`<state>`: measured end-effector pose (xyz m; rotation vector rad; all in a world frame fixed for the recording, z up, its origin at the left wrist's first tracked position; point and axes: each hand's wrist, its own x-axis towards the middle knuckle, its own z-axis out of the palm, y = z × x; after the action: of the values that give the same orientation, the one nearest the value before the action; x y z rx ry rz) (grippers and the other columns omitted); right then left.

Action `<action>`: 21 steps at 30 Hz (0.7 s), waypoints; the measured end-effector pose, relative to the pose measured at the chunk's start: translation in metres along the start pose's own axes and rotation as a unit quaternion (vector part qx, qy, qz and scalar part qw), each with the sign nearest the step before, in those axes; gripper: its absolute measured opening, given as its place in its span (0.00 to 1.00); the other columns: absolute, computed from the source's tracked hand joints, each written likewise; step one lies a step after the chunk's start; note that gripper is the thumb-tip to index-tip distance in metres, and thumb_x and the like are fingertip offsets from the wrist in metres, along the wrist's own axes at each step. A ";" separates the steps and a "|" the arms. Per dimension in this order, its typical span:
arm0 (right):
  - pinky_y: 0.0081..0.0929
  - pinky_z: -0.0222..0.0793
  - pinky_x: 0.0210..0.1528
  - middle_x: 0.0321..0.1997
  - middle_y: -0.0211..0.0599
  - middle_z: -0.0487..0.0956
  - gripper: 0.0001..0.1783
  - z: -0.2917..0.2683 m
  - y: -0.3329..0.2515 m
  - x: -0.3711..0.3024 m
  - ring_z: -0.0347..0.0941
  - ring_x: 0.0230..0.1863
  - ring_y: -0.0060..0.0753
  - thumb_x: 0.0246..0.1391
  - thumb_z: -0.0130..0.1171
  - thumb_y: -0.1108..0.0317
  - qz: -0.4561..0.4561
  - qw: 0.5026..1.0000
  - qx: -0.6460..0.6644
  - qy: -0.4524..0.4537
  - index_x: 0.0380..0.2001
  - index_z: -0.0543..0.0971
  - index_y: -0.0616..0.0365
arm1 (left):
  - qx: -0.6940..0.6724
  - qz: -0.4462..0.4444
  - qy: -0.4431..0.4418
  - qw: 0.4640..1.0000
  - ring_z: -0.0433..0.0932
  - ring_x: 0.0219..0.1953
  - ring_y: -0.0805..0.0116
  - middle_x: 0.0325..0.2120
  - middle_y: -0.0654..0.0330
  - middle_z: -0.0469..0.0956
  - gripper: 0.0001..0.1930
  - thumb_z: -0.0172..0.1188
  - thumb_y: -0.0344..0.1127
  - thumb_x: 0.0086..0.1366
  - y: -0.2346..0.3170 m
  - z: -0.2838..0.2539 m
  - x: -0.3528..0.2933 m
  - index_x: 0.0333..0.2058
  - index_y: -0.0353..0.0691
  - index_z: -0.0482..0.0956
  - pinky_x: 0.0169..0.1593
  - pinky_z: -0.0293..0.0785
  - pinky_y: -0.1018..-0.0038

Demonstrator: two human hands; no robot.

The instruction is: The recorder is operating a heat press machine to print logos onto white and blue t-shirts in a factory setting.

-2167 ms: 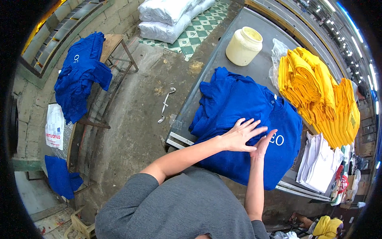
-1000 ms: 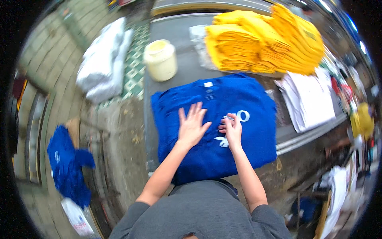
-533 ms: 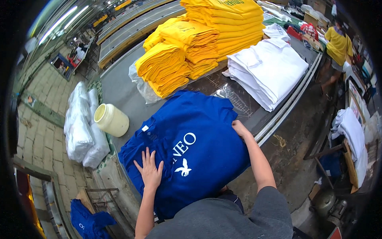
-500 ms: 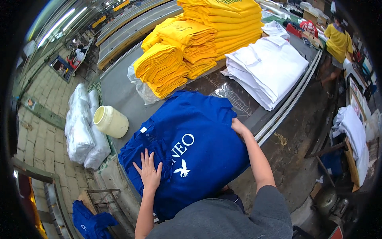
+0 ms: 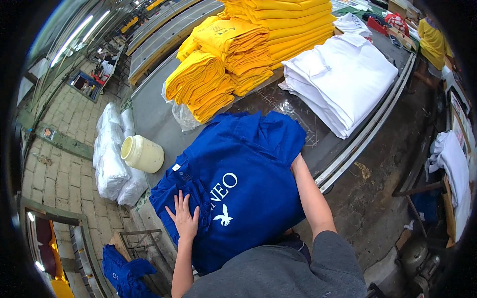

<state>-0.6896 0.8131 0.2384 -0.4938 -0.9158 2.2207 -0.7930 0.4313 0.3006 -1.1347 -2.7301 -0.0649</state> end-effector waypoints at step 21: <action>0.34 0.73 0.46 0.40 0.36 0.79 0.13 -0.071 0.012 0.014 0.76 0.41 0.32 0.53 0.56 0.70 0.140 0.979 0.098 0.108 0.43 0.74 0.58 | -0.527 -0.048 -0.003 0.849 0.73 0.50 0.56 0.45 0.50 0.75 0.27 0.58 0.30 0.55 0.109 0.032 0.138 0.55 0.42 0.62 0.53 0.66 0.70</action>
<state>-0.6651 0.8505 0.1802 -0.7921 -0.5333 2.4183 -0.8156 0.6084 0.2920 -1.1240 -2.6958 -1.7332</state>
